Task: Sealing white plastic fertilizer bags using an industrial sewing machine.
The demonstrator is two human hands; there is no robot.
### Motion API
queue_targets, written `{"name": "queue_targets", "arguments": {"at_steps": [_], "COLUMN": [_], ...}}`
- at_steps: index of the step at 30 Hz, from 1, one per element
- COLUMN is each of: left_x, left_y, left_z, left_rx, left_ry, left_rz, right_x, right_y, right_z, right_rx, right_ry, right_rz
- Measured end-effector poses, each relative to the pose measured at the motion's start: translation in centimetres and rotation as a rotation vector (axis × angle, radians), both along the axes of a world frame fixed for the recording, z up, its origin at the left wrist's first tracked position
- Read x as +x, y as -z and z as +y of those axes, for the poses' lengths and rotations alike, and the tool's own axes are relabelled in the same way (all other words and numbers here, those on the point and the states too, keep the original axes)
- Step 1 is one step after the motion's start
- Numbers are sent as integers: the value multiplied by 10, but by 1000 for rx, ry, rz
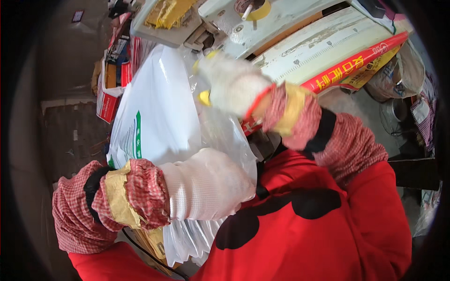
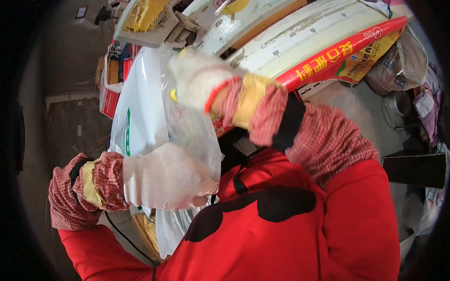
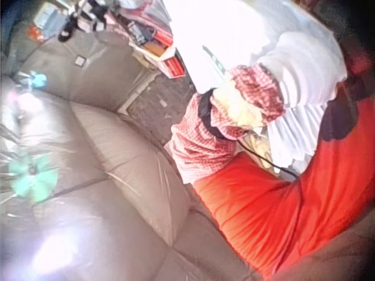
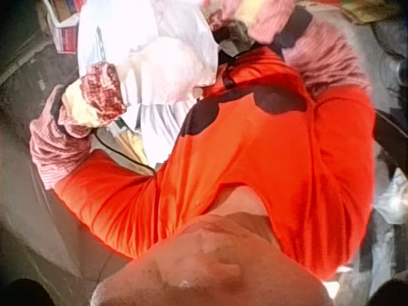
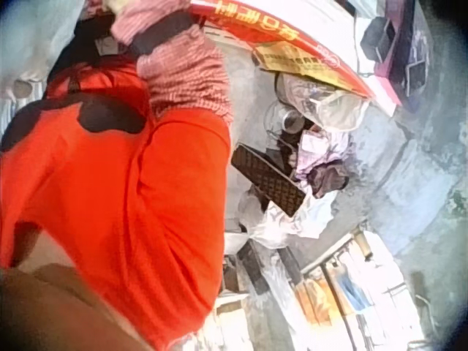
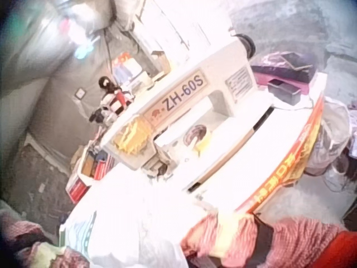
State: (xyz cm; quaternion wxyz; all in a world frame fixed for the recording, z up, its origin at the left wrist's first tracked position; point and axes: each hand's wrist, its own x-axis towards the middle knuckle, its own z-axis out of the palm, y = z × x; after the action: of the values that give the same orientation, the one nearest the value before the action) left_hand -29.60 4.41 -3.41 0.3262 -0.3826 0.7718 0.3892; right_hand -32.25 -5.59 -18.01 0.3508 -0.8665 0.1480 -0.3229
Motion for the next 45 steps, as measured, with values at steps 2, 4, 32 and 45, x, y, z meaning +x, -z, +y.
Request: {"name": "queue_targets", "arguments": {"at_steps": [2,4,32,45], "left_x": [-1,-3,-15,-7], "left_y": [-3,-4,-71,-20], "left_z": [3,8,-59,-23], "left_rx": [-29,-73,-58,-368], "left_ry": [19,49,353,293], "left_rz": [11,54,-975,-268], "right_x": [1,13,102,117], "right_y": [-1,9,73,78], "right_z": [-6,-4,7,-5], "right_rx": [11,-52,-1977,-2585], "right_ry": [-42,21,1619,1836], "right_rz": [106,216,978,1296]}}
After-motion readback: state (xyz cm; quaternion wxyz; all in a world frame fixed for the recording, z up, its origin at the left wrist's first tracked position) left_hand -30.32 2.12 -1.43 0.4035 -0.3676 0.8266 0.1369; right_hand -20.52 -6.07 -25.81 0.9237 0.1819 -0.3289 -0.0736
